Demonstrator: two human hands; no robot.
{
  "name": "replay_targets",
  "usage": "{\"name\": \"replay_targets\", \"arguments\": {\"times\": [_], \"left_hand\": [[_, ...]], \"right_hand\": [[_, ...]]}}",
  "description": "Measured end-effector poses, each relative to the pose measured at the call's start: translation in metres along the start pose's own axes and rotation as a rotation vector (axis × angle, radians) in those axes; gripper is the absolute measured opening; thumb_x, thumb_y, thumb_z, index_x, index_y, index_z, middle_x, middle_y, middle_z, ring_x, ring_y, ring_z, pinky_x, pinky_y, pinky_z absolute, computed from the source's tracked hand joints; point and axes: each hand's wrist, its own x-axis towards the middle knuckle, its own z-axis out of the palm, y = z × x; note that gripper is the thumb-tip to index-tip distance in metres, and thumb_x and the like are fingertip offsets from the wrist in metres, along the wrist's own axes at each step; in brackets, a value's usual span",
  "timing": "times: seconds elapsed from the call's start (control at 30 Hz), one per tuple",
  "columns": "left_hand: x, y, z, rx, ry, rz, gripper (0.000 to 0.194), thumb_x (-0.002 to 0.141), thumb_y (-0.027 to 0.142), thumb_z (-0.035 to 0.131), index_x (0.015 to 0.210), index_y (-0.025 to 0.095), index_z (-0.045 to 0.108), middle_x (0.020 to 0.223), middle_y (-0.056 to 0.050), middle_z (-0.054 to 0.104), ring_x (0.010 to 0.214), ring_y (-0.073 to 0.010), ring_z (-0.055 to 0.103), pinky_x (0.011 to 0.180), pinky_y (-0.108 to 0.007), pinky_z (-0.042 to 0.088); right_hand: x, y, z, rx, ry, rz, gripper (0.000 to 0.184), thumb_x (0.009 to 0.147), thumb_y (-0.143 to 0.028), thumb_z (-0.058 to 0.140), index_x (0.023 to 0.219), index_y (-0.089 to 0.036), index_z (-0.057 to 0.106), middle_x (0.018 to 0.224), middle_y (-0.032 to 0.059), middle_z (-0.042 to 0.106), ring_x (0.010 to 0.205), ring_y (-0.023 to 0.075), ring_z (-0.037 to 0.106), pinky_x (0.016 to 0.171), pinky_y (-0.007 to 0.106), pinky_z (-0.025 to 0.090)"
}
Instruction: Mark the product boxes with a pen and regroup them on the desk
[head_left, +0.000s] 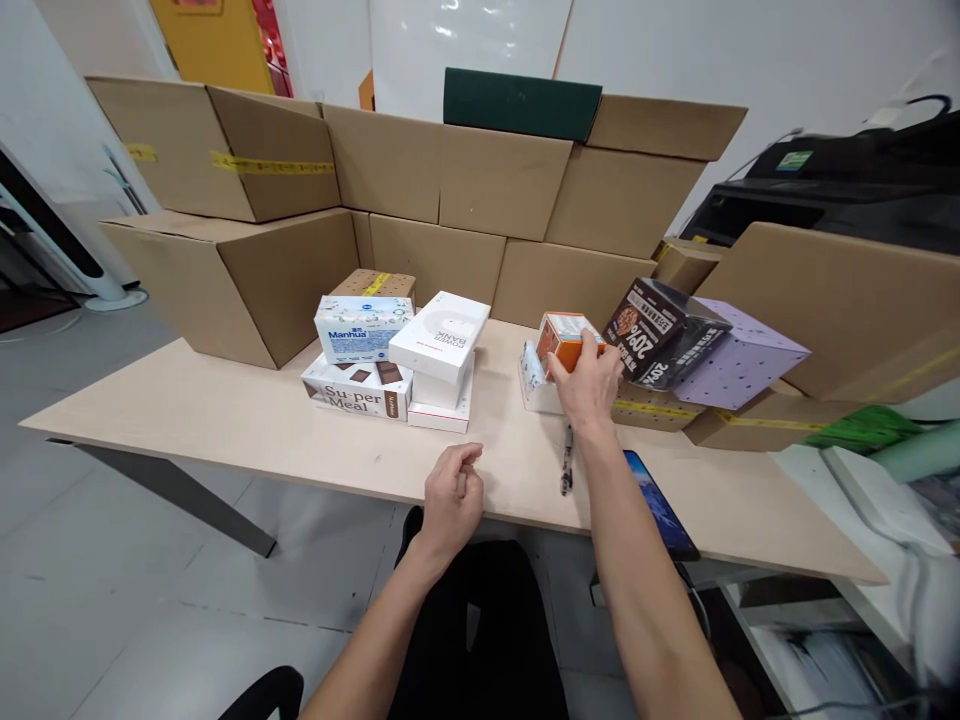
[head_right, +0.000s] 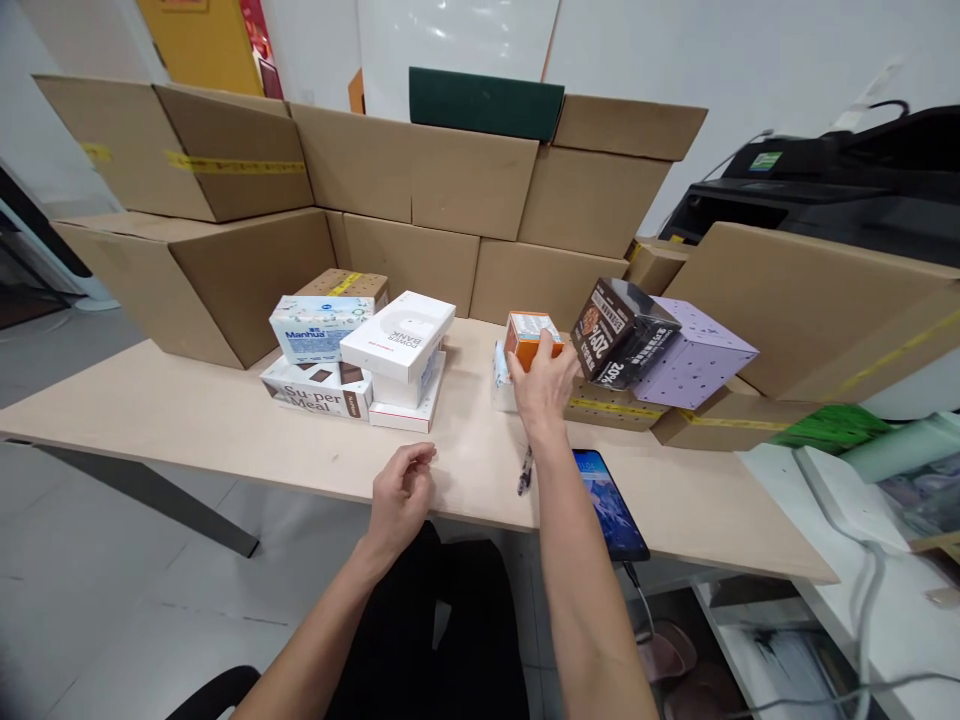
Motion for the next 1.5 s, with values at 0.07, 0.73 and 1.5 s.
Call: {"name": "replay_targets", "arguments": {"times": [0.07,0.73,1.5], "left_hand": [[0.007,0.003,-0.008,0.035,0.075,0.04,0.034,0.084,0.008,0.051,0.114,0.021,0.06,0.106,-0.007,0.065,0.096,-0.0187,0.064,0.081,-0.032,0.054],[0.131,0.016,-0.042,-0.399,0.422,-0.353,0.059,0.073,0.029,0.075,0.124,0.022,0.047,0.116,-0.008,0.053,0.09,-0.0163,0.063,0.066,-0.027,0.059],[0.034,-0.015,-0.039,-0.241,0.007,-0.405,0.042,0.085,0.04,0.067,0.12,0.018,0.066,0.098,-0.007,0.072,0.094,-0.0199,0.069,0.074,-0.028,0.056]], "right_hand": [[0.002,0.0,0.004,-0.05,-0.006,0.037,0.063,0.083,-0.042,0.067,0.137,-0.013,0.051,0.124,0.0231,0.044,0.113,0.0379,0.045,0.091,0.057,0.043],[-0.186,0.016,-0.045,0.615,-0.064,0.079,0.03,0.093,-0.038,0.056,0.117,-0.02,0.062,0.117,0.0128,0.059,0.076,0.0148,0.063,0.065,0.032,0.059],[-0.189,0.036,-0.054,0.981,-0.182,0.515,0.048,0.086,-0.048,0.065,0.125,-0.02,0.064,0.114,0.0078,0.057,0.062,0.0091,0.059,0.04,0.023,0.049]]}}
